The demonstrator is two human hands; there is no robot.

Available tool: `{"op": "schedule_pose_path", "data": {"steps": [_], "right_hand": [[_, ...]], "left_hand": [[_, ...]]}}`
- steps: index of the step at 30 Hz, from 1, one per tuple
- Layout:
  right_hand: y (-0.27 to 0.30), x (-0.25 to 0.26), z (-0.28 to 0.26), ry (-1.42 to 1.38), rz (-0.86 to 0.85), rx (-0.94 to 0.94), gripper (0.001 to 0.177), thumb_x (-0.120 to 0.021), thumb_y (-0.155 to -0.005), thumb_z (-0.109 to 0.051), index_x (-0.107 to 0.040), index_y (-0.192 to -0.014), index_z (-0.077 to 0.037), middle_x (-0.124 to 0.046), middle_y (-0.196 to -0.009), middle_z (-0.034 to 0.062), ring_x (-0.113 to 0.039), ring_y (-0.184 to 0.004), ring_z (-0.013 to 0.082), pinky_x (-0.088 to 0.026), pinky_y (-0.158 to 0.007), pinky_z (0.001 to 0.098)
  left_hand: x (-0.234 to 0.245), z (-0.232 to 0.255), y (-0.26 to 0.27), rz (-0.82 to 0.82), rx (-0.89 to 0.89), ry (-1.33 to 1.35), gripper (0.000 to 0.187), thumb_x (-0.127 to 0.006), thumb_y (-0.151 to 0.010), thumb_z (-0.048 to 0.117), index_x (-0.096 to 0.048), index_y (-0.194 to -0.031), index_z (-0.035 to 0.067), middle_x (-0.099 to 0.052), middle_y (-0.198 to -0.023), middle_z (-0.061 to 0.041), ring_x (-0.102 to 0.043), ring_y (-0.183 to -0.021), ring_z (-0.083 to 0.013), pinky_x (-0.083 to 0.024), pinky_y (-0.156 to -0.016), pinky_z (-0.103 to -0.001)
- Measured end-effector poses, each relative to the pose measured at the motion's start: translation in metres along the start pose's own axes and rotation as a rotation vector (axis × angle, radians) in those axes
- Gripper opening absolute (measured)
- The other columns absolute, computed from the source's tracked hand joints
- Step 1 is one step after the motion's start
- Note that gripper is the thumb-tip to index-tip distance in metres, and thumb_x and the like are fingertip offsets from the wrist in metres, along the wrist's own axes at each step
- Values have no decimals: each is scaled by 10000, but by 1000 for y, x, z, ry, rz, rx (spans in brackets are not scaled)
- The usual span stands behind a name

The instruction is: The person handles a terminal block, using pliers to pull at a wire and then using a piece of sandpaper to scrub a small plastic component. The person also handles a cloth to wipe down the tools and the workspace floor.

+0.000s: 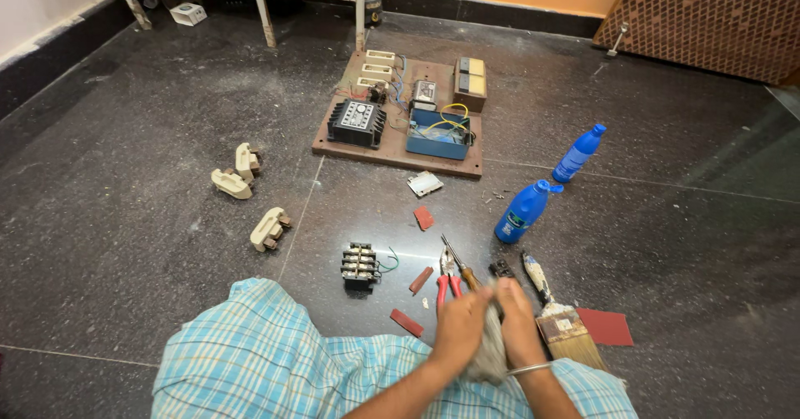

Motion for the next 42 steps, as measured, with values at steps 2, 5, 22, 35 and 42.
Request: {"op": "schedule_pose_path", "data": {"steps": [2, 5, 22, 35, 42], "right_hand": [[14, -19, -29, -100, -60, 63, 266, -493, -1024, -292, -651, -970, -85, -631, -929, 16, -580, -889, 118, -471, -814, 275], [38, -31, -105, 388, 40, 585, 313, -516, -1030, -202, -640, -1144, 63, -629, -1082, 173, -629, -987, 312, -485, -853, 402], [-29, 34, -24, 1090, 83, -115, 552, -715, -838, -563, -756, -822, -12, -710, -863, 256, -709, -836, 412, -563, -801, 481], [-3, -19, -6, 1562, -231, -316, 751, -770, -809, -494, -461, -1450, -250, -468, -1459, 50, -409, -1370, 289, -377, -1068, 590], [-8, -62, -25, 926, -283, 321, 192, -752, -818, -210, -734, -993, -133, -677, -973, 93, -659, -924, 281, -533, -834, 405]], "left_hand": [[5, 2, -13, 35, -63, 10, 385, -533, -1057, 287, -666, -855, -13, -609, -682, -190, -571, -627, -260, -446, -584, -430], [0, -3, -16, -10, -8, 74, 317, -501, -1042, 244, -643, -895, 1, -643, -725, -165, -618, -661, -222, -472, -619, -397], [81, 36, -40, -443, -317, -602, 270, -616, -821, 175, -741, -1037, 74, -760, -953, -144, -739, -880, -326, -584, -832, -446], [154, -29, -96, -265, -21, -930, 219, -620, -828, 215, -787, -943, 134, -746, -926, -174, -717, -882, -387, -573, -815, -510], [202, -54, -168, -46, -22, -795, 188, -656, -808, 203, -793, -900, 112, -751, -909, -176, -711, -872, -387, -562, -805, -498]]}}
Point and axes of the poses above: each hand's wrist, its own y-axis away from the middle knuckle, its own x-axis out of the back of the hand, z = x × y, the point moved 10 cm from there along -y, towards the middle knuckle
